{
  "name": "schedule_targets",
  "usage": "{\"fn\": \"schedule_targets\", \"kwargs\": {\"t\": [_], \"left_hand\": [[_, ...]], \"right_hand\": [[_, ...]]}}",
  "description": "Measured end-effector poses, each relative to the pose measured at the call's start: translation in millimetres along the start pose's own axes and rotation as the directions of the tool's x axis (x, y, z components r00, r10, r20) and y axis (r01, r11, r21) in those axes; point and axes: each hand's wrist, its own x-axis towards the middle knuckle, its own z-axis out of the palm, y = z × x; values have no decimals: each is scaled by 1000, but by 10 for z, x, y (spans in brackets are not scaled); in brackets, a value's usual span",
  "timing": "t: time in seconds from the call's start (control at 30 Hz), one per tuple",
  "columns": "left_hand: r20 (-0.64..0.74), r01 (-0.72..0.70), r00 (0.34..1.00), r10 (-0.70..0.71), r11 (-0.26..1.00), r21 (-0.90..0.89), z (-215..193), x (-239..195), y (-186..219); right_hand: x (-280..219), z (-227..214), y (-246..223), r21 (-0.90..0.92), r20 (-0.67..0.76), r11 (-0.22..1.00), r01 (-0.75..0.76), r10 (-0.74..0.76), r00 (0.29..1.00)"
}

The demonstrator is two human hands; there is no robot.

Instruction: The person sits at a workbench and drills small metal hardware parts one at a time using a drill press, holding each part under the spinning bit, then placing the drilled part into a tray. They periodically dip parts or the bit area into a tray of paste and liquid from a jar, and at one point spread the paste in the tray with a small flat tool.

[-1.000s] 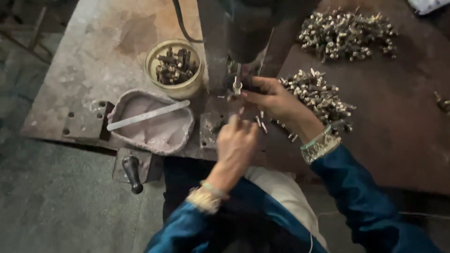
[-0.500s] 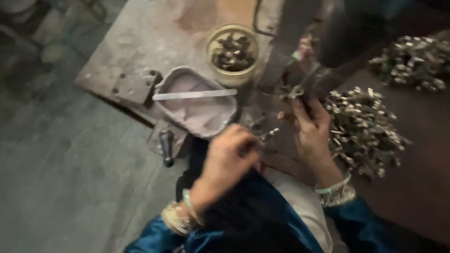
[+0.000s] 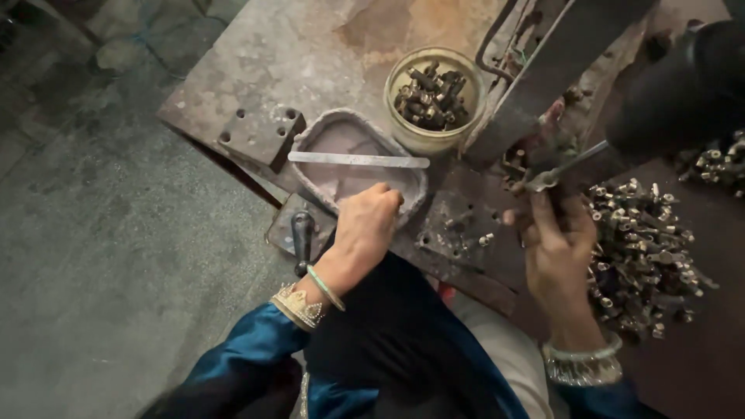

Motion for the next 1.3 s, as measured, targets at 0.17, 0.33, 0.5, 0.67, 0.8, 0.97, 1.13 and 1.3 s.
{"fn": "schedule_targets", "kwargs": {"t": [0.17, 0.33, 0.5, 0.67, 0.8, 0.97, 1.13, 1.3], "left_hand": [[60, 195, 979, -194, 820, -537, -52, 58, -280], [437, 468, 880, -187, 180, -865, -186, -124, -119], [367, 430, 894, -257, 256, -866, 125, -493, 535], [-50, 89, 984, -170, 720, -688, 177, -576, 774], [-145, -50, 989, -41, 817, -574, 244, -502, 748], [-98, -63, 995, 7, 812, -580, 262, -381, 828], [-174, -71, 985, -16, 874, -480, 42, -230, 916], [-6, -114, 994, 113, 992, -50, 183, 26, 883]], "right_hand": [[39, -76, 17, -30, 36, 999, 21, -19, 999], [-3, 6, -70, -94, -104, 993, -75, 65, 992], [-3, 69, -132, -32, 5, 999, 13, -13, 1000], [13, 1, -28, -145, 10, 989, -12, 13, 1000], [-1, 93, -127, -166, -73, 983, -75, 63, 995], [16, 22, -8, -131, -28, 991, 10, -14, 1000], [27, -10, 32, -93, 44, 995, 47, -43, 998], [9, 105, -80, -217, -138, 970, -110, 82, 987]]}}
